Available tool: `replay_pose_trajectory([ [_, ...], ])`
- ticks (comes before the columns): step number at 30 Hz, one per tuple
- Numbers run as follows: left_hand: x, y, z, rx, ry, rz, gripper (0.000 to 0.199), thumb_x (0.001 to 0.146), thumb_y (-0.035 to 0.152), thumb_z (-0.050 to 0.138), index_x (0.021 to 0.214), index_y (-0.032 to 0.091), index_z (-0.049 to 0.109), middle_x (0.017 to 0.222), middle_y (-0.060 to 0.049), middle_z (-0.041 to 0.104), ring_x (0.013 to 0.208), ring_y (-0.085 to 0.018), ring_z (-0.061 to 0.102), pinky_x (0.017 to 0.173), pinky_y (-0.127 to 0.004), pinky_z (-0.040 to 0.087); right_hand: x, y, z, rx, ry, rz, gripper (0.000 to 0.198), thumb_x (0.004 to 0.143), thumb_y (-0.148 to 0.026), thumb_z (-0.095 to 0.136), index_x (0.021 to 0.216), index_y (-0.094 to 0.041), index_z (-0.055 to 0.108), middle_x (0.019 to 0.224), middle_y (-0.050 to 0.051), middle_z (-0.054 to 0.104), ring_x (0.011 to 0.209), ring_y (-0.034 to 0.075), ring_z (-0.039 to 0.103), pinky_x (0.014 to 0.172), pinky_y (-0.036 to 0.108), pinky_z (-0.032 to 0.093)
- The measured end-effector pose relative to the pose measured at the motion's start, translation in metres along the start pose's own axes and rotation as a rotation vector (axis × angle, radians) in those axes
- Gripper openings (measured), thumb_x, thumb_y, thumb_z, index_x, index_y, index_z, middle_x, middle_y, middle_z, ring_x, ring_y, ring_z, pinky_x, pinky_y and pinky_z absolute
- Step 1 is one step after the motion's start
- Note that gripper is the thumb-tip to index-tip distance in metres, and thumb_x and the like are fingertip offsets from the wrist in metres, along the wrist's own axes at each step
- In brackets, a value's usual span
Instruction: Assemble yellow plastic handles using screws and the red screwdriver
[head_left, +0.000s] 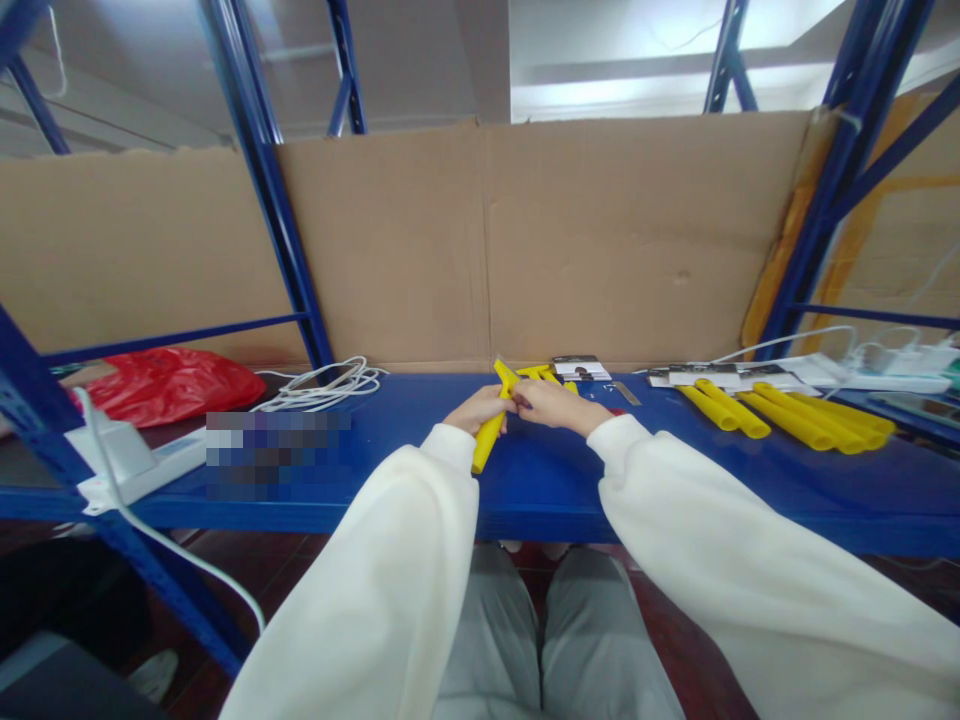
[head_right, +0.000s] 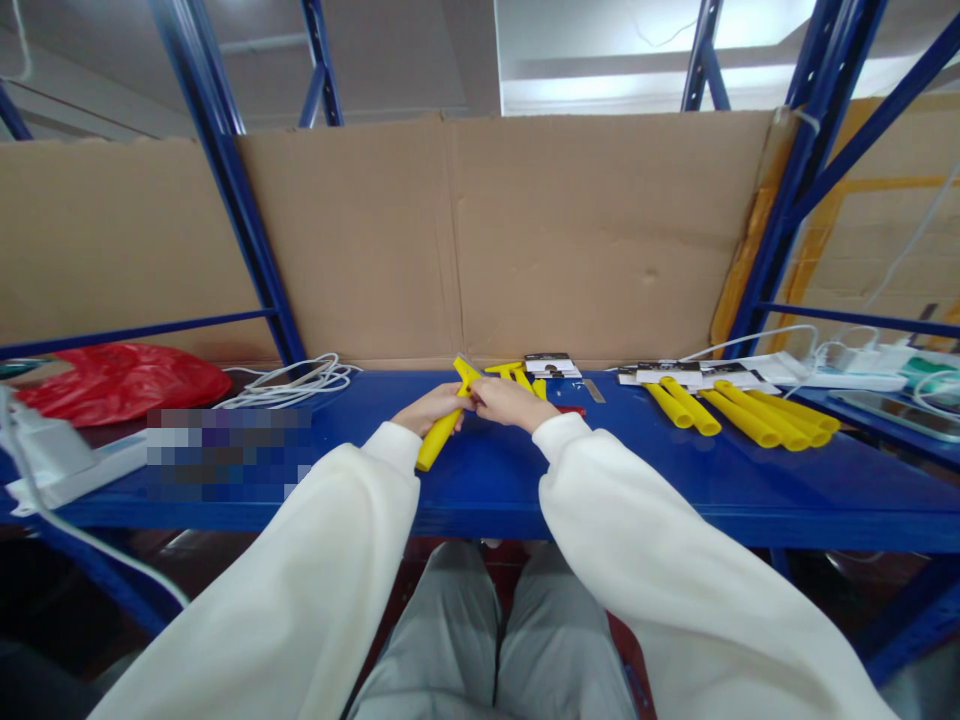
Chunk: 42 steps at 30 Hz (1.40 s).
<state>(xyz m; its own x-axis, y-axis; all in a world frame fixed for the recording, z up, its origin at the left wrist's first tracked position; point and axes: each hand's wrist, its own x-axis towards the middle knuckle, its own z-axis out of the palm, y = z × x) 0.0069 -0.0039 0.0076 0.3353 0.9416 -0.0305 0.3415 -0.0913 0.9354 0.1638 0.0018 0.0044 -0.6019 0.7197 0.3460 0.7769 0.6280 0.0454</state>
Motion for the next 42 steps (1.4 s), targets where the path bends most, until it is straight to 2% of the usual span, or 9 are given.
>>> replay_pose_trajectory([
  [12, -0.001, 0.0, 0.0, -0.044, -0.064, 0.027, 0.02, 0.076, 0.005, 0.063, 0.094, 0.015, 0.06, 0.048, 0.007, 0.052, 0.039, -0.01, 0.05, 0.043, -0.019, 0.041, -0.009, -0.014, -0.021, -0.236, -0.108, 0.063, 0.028, 0.09, -0.016, 0.058, 0.113, -0.011, 0.072, 0.107, 0.021, 0.075, 0.103, 0.031, 0.071, 0.087, 0.035, 0.052],
  [17, -0.008, 0.006, 0.002, -0.066, -0.044, 0.02, 0.017, 0.081, 0.009, 0.066, 0.095, 0.016, 0.059, 0.047, 0.008, 0.051, 0.037, -0.009, 0.046, 0.042, -0.018, 0.039, -0.009, -0.012, -0.021, -0.186, -0.107, 0.106, 0.023, 0.086, -0.015, 0.062, 0.104, -0.011, 0.075, 0.101, 0.021, 0.077, 0.1, 0.032, 0.072, 0.085, 0.034, 0.052],
  [20, -0.011, 0.008, 0.003, -0.083, -0.009, 0.003, 0.024, 0.083, 0.01, 0.067, 0.106, 0.015, 0.061, 0.047, 0.009, 0.048, 0.036, -0.009, 0.045, 0.041, -0.018, 0.037, -0.012, 0.012, -0.023, -0.08, -0.069, 0.203, 0.019, 0.084, -0.02, 0.065, 0.097, -0.015, 0.078, 0.096, 0.016, 0.078, 0.094, 0.028, 0.073, 0.082, 0.03, 0.051],
  [23, -0.012, 0.01, 0.003, -0.078, 0.006, -0.026, 0.033, 0.084, 0.011, 0.068, 0.116, 0.013, 0.06, 0.047, 0.009, 0.048, 0.036, -0.009, 0.044, 0.04, -0.019, 0.037, -0.023, 0.055, -0.032, -0.053, 0.017, 0.468, 0.022, 0.081, -0.021, 0.066, 0.098, -0.015, 0.079, 0.094, 0.014, 0.079, 0.09, 0.027, 0.073, 0.077, 0.027, 0.05],
  [26, -0.013, 0.01, 0.003, -0.09, 0.014, -0.027, 0.034, 0.086, 0.011, 0.068, 0.119, 0.013, 0.06, 0.056, 0.006, 0.059, 0.036, -0.008, 0.044, 0.039, -0.019, 0.038, -0.043, 0.101, -0.038, -0.093, 0.0, 0.721, 0.02, 0.079, -0.023, 0.067, 0.092, -0.015, 0.081, 0.088, 0.014, 0.079, 0.089, 0.027, 0.073, 0.072, 0.027, 0.05],
  [28, -0.012, 0.01, 0.004, -0.138, 0.009, -0.019, 0.032, 0.09, 0.013, 0.064, 0.122, 0.014, 0.058, 0.073, 0.0, 0.07, 0.036, -0.007, 0.044, 0.039, -0.02, 0.038, -0.057, 0.123, -0.036, -0.093, -0.039, 0.8, 0.017, 0.08, -0.023, 0.066, 0.083, -0.015, 0.081, 0.081, 0.014, 0.077, 0.084, 0.027, 0.073, 0.07, 0.027, 0.05],
  [30, -0.01, 0.011, 0.006, -0.178, -0.004, -0.028, 0.03, 0.095, 0.017, 0.059, 0.125, 0.015, 0.056, 0.088, -0.004, 0.075, 0.037, -0.005, 0.044, 0.038, -0.019, 0.038, -0.067, 0.135, -0.031, -0.07, -0.067, 0.829, 0.019, 0.081, -0.023, 0.065, 0.08, -0.012, 0.081, 0.076, 0.014, 0.076, 0.081, 0.027, 0.073, 0.068, 0.029, 0.05],
  [33, -0.005, 0.013, 0.011, -0.16, -0.039, -0.082, 0.032, 0.098, 0.024, 0.057, 0.129, 0.015, 0.055, 0.093, -0.006, 0.076, 0.037, -0.006, 0.044, 0.036, -0.019, 0.036, -0.073, 0.141, -0.02, -0.032, -0.09, 0.848, 0.022, 0.081, -0.022, 0.063, 0.081, -0.01, 0.081, 0.073, 0.014, 0.075, 0.076, 0.027, 0.072, 0.067, 0.03, 0.05],
  [42, 0.028, 0.034, 0.049, -0.152, -0.129, -0.149, 0.024, 0.098, 0.029, 0.058, 0.114, 0.012, 0.064, 0.072, -0.003, 0.071, 0.039, -0.007, 0.045, 0.041, -0.019, 0.039, -0.067, 0.148, -0.005, -0.064, -0.1, 0.797, 0.022, 0.083, -0.016, 0.06, 0.089, -0.013, 0.081, 0.084, 0.016, 0.077, 0.083, 0.025, 0.073, 0.074, 0.029, 0.051],
])
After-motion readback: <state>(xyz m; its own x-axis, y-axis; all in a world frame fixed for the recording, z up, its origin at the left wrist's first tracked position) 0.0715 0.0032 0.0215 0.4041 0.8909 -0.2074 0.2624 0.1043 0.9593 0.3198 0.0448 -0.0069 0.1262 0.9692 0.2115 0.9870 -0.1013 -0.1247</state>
